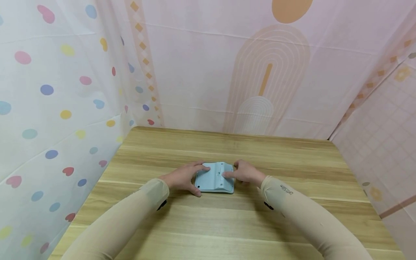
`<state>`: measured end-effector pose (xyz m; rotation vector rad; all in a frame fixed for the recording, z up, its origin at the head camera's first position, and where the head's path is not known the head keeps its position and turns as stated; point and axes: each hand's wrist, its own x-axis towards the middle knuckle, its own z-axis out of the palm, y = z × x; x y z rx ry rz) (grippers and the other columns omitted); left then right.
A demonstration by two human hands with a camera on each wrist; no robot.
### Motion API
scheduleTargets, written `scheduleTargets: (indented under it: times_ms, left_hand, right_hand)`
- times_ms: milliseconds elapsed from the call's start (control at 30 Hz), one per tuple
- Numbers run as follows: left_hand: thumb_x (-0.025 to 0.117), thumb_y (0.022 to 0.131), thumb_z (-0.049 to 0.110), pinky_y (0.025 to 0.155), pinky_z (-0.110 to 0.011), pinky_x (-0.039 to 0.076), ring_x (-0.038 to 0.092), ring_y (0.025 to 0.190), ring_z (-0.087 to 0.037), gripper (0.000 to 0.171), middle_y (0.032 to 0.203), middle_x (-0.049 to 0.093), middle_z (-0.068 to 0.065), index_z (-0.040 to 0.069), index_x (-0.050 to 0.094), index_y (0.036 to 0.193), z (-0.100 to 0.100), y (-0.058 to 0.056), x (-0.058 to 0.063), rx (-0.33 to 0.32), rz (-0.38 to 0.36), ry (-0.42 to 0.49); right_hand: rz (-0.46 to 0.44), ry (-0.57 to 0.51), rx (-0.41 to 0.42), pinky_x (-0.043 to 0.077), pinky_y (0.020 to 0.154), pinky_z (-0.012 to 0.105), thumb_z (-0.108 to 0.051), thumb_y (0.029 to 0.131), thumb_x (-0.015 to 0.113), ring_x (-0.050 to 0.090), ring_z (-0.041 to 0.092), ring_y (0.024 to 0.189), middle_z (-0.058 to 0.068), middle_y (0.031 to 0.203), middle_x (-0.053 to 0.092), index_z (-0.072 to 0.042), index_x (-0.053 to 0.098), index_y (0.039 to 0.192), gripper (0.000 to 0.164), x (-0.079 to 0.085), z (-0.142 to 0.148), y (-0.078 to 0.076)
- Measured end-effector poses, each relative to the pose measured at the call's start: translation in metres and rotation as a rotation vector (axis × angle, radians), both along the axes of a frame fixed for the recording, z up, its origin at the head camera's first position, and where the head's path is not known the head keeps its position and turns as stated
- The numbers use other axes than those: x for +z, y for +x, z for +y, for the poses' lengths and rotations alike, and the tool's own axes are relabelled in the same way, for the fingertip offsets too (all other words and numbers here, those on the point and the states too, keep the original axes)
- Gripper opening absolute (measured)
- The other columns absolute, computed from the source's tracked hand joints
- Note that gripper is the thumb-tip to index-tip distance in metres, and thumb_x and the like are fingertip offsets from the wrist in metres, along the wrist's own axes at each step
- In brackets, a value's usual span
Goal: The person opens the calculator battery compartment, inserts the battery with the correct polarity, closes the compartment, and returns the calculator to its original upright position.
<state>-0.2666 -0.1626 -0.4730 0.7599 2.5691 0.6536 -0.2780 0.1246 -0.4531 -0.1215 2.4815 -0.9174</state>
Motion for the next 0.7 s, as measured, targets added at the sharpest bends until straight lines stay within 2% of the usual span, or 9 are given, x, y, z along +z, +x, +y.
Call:
scheduleTargets:
  times_ms: [100, 167, 233, 333, 500, 600, 700]
  left_hand:
    - [0.097, 0.079, 0.039, 0.127, -0.061, 0.034, 0.032, 0.16, -0.043, 0.1, 0.178, 0.024, -0.017, 0.021, 0.045, 0.163, -0.0001, -0.0003, -0.0005, -0.003, 0.006, -0.007]
    - [0.096, 0.08, 0.04, 0.127, -0.061, 0.034, 0.032, 0.16, -0.043, 0.1, 0.177, 0.024, -0.016, 0.021, 0.045, 0.164, -0.0001, -0.0003, -0.0006, -0.006, 0.008, -0.012]
    - [0.096, 0.08, 0.04, 0.127, -0.061, 0.035, 0.032, 0.16, -0.043, 0.1, 0.177, 0.025, -0.017, 0.021, 0.045, 0.164, -0.0001, -0.0002, -0.0005, -0.007, 0.01, -0.014]
    - [0.096, 0.08, 0.039, 0.126, -0.061, 0.035, 0.033, 0.16, -0.043, 0.1, 0.177, 0.025, -0.017, 0.02, 0.045, 0.163, -0.0001, 0.0002, 0.0001, -0.007, 0.008, -0.01]
    - [0.097, 0.08, 0.039, 0.126, -0.061, 0.036, 0.033, 0.159, -0.044, 0.1, 0.177, 0.025, -0.017, 0.02, 0.045, 0.164, 0.0002, 0.0003, -0.0004, -0.009, 0.01, -0.009]
    - [0.096, 0.08, 0.039, 0.126, -0.061, 0.036, 0.033, 0.16, -0.044, 0.1, 0.177, 0.025, -0.017, 0.021, 0.044, 0.164, 0.0005, 0.0002, -0.001, -0.007, 0.012, -0.014]
    - [0.096, 0.08, 0.04, 0.126, -0.06, 0.036, 0.033, 0.16, -0.043, 0.1, 0.177, 0.025, -0.016, 0.022, 0.045, 0.164, 0.0008, 0.0001, -0.001, -0.004, 0.013, -0.016]
  right_hand:
    - [-0.002, 0.003, 0.006, 0.051, 0.059, 0.028, -0.05, 0.098, 0.076, 0.052, 0.014, 0.067, 0.007, 0.097, 0.063, 0.002, 0.044, 0.159, 0.087, -0.0002, -0.0013, -0.0012]
    - [-0.003, 0.007, 0.008, 0.049, 0.056, 0.027, -0.05, 0.098, 0.076, 0.048, 0.012, 0.061, 0.004, 0.089, 0.058, 0.001, 0.044, 0.159, 0.086, -0.0006, -0.002, -0.0015]
    - [0.001, 0.01, 0.01, 0.049, 0.056, 0.027, -0.05, 0.098, 0.076, 0.047, 0.012, 0.061, 0.004, 0.091, 0.06, 0.001, 0.044, 0.159, 0.086, -0.0012, -0.0024, -0.0017]
    - [0.006, 0.01, 0.011, 0.05, 0.057, 0.028, -0.051, 0.098, 0.076, 0.049, 0.013, 0.063, 0.008, 0.104, 0.064, 0.001, 0.044, 0.159, 0.086, -0.0012, -0.0023, -0.0013]
    - [0.005, -0.006, 0.009, 0.054, 0.06, 0.029, -0.051, 0.097, 0.077, 0.055, 0.016, 0.073, 0.012, 0.121, 0.063, 0.002, 0.045, 0.158, 0.086, 0.0003, -0.0012, -0.0002]
    - [0.007, -0.015, 0.01, 0.055, 0.061, 0.03, -0.05, 0.097, 0.077, 0.055, 0.017, 0.076, 0.011, 0.119, 0.062, 0.003, 0.044, 0.158, 0.087, 0.0011, -0.0003, 0.0009]
    - [0.006, -0.014, 0.009, 0.052, 0.057, 0.028, -0.05, 0.098, 0.077, 0.051, 0.014, 0.066, 0.011, 0.11, 0.064, 0.002, 0.044, 0.158, 0.086, 0.0009, -0.0002, 0.0017]
